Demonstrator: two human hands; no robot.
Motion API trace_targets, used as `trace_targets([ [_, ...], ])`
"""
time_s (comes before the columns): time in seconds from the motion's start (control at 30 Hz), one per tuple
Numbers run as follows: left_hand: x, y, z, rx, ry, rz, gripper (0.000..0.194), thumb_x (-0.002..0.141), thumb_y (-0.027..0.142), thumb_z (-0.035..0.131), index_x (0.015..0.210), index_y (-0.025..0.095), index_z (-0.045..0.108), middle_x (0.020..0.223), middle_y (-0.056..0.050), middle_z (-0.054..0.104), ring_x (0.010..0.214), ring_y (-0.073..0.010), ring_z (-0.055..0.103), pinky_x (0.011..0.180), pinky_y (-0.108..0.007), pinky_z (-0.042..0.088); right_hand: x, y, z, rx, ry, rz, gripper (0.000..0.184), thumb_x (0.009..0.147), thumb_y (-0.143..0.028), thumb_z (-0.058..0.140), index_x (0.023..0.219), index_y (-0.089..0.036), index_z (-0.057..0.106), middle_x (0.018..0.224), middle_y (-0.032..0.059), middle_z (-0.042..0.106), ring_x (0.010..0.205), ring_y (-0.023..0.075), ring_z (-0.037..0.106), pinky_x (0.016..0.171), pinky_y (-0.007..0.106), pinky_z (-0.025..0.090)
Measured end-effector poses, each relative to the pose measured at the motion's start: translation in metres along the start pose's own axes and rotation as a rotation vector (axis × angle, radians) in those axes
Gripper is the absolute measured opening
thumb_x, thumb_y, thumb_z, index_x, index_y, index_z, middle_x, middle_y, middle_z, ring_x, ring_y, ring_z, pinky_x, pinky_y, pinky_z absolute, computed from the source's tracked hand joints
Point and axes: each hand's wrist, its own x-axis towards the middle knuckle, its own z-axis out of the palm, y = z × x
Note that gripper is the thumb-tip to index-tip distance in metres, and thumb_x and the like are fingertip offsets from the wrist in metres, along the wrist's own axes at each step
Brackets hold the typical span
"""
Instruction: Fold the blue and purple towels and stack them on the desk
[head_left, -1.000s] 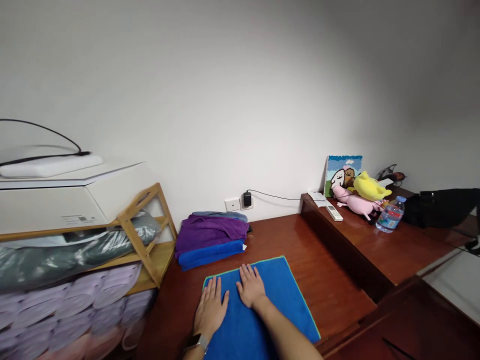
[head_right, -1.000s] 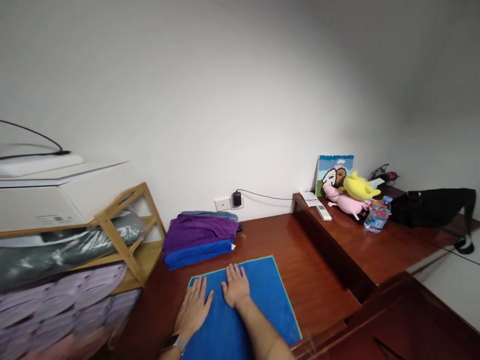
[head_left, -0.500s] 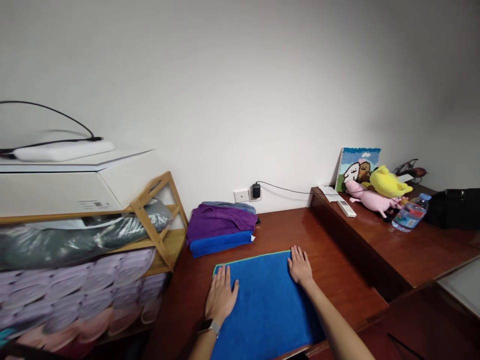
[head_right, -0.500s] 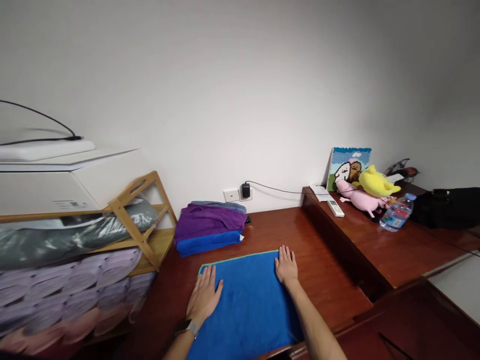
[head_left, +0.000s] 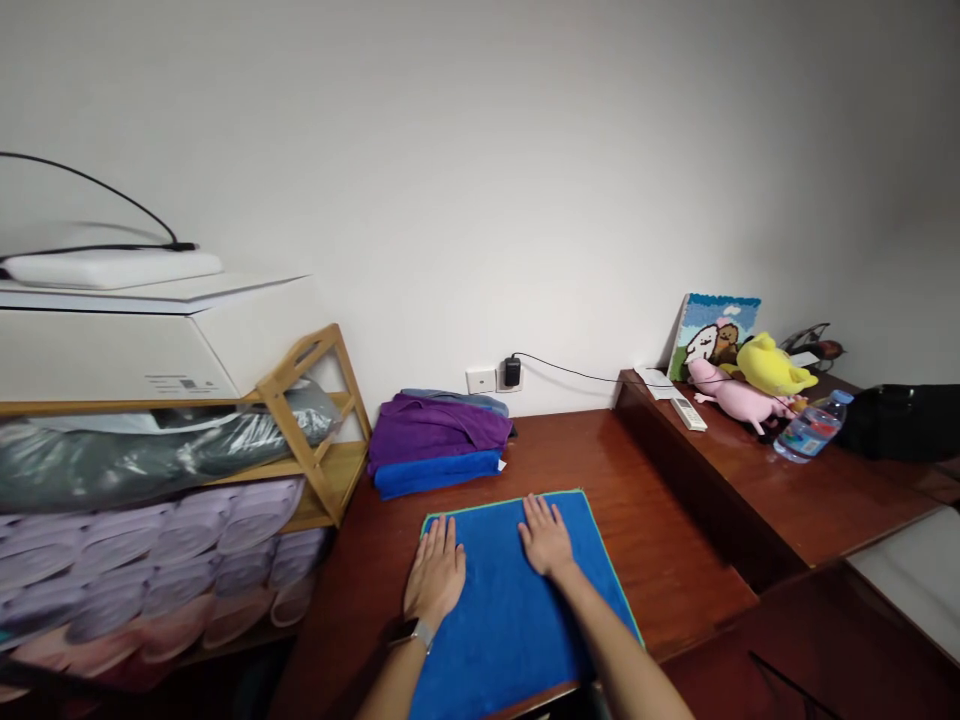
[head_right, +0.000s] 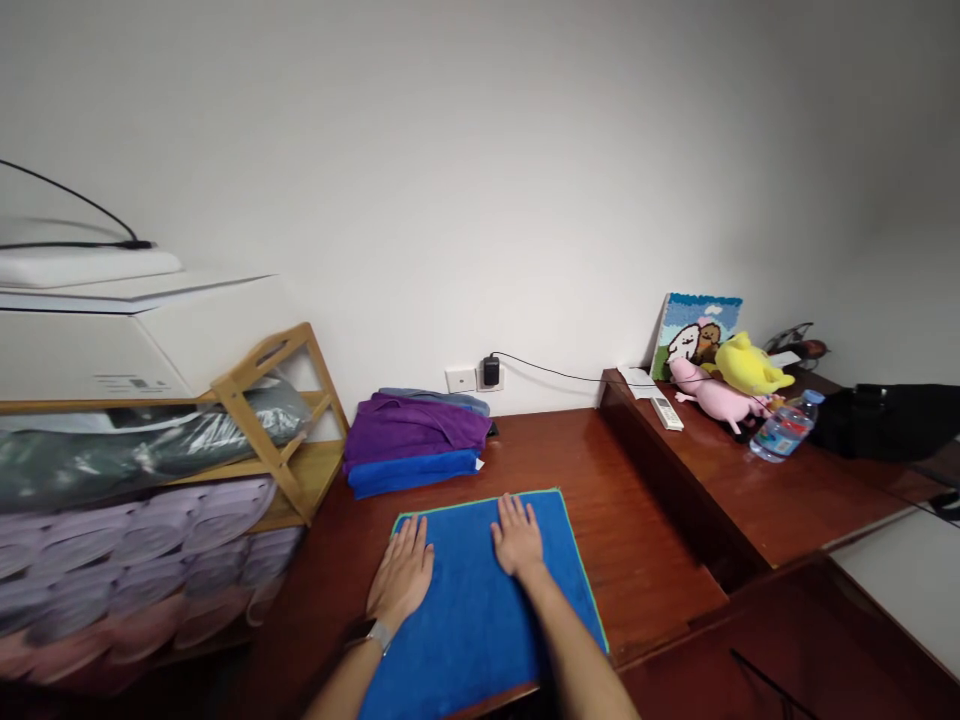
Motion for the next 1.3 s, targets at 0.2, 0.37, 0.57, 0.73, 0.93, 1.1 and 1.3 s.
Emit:
trace_targets([
  [0.2, 0.001, 0.003, -0.002, -0.003, 0.001, -0.01, 0.067, 0.101, 0.035, 0.028, 0.156, 0.003, 0.047, 0.165, -0.02, 0.046, 0.156, -0.03, 0.04, 0.131, -0.052, 0.029, -0.008, 0.104, -0.036, -0.108, -0.034, 0.258, 0.064, 0.111, -0.043, 0.019, 0.17, -0.017, 0.02, 0.176, 0.0031, 0.018, 0.164, 0.0198, 0.015, 0.132, 0.042, 0.012],
  [0.37, 0.001, 0.002, 0.0, -0.04, 0.006, -0.019, 0.068, 0.101, 0.038, 0.03, 0.157, 0.004, 0.046, 0.165, -0.019, 0.047, 0.157, -0.0299, 0.039, 0.131, -0.051, 0.028, -0.012, 0.064, -0.025, -0.098, 0.087, 0.205, 0.064, 0.11, -0.04, 0.026, 0.168, -0.013, 0.027, 0.174, 0.0098, 0.024, 0.163, 0.025, 0.016, 0.133, 0.047, 0.012],
  [0.57, 0.001, -0.002, 0.005, -0.065, 0.037, -0.006, 0.065, 0.1, 0.033, 0.032, 0.158, 0.007, 0.046, 0.162, -0.019, 0.051, 0.155, -0.0325, 0.041, 0.129, -0.057, 0.032, -0.017, -0.07, 0.03, 0.072, 0.108, -0.217, 0.061, 0.112, -0.046, 0.027, 0.168, -0.02, 0.031, 0.172, 0.0057, 0.032, 0.162, 0.0221, 0.023, 0.132, 0.046, 0.019],
  [0.73, -0.001, 0.001, 0.002, -0.048, 0.019, -0.006, 0.065, 0.1, 0.032, 0.03, 0.157, 0.005, 0.047, 0.165, -0.02, 0.048, 0.156, -0.0324, 0.04, 0.13, -0.055, 0.031, -0.013, -0.047, 0.024, 0.063, 0.025, -0.134, 0.061, 0.112, -0.046, 0.022, 0.168, -0.023, 0.029, 0.173, 0.0044, 0.029, 0.163, 0.0216, 0.02, 0.133, 0.048, 0.014],
  [0.93, 0.003, 0.004, -0.006, -0.093, -0.029, -0.045, 0.065, 0.1, 0.032, 0.03, 0.157, 0.006, 0.046, 0.167, -0.019, 0.045, 0.158, -0.0312, 0.037, 0.131, -0.053, 0.028, -0.01, 0.066, -0.029, -0.069, -0.038, 0.175, 0.063, 0.111, -0.04, 0.02, 0.17, -0.02, 0.021, 0.176, 0.0029, 0.018, 0.164, 0.0204, 0.013, 0.133, 0.044, 0.008],
  [1.1, 0.01, 0.005, -0.021, -0.111, -0.084, -0.067, 0.062, 0.101, 0.034, 0.032, 0.155, 0.01, 0.051, 0.164, -0.018, 0.048, 0.155, -0.0304, 0.042, 0.129, -0.053, 0.032, -0.019, 0.056, -0.045, -0.05, 0.023, 0.246, 0.064, 0.11, -0.037, 0.022, 0.168, -0.011, 0.027, 0.175, 0.0086, 0.022, 0.164, 0.0234, 0.015, 0.132, 0.043, 0.012],
  [1.3, -0.028, 0.053, -0.043, -0.138, -0.074, 0.185, 0.058, 0.105, 0.033, 0.03, 0.158, 0.019, 0.049, 0.168, -0.01, 0.045, 0.157, -0.0243, 0.039, 0.131, -0.049, 0.03, -0.055, -0.049, 0.003, 0.09, 0.127, -0.126, 0.06, 0.111, -0.036, 0.025, 0.168, -0.018, 0.031, 0.172, 0.0065, 0.029, 0.162, 0.0233, 0.021, 0.132, 0.046, 0.019],
])
